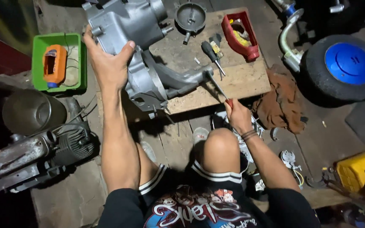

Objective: The person is cleaning the internal surfaces and crevices of a motorcycle engine casing using a brush and a metal pick.

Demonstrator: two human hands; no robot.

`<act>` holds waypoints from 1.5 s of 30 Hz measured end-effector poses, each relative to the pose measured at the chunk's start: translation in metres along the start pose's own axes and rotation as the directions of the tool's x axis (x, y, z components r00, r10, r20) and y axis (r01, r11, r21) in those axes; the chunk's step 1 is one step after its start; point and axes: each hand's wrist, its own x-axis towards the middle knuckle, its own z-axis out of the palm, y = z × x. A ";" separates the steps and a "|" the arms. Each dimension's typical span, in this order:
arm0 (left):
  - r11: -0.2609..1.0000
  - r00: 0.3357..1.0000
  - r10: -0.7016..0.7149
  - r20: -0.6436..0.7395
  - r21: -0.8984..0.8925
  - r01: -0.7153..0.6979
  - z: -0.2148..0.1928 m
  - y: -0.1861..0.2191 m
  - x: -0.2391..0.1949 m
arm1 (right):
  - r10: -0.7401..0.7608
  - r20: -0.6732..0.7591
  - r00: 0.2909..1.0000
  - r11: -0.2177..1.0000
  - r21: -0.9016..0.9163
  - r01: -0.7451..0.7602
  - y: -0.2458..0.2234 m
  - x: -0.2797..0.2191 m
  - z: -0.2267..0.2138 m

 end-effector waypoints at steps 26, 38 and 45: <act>1.000 1.000 -0.007 0.020 0.010 0.007 -0.003 -0.010 0.014 | -0.045 0.015 0.999 0.992 0.119 0.043 -0.036 0.046 0.026; 0.999 1.000 0.001 -0.007 0.051 0.000 -0.003 0.004 0.000 | -0.138 -0.067 0.988 0.986 0.083 0.144 -0.046 0.072 0.016; 0.995 1.000 -0.028 -0.009 0.095 0.028 -0.004 0.008 -0.002 | 0.222 0.124 0.967 0.968 0.094 -0.234 -0.005 -0.032 -0.017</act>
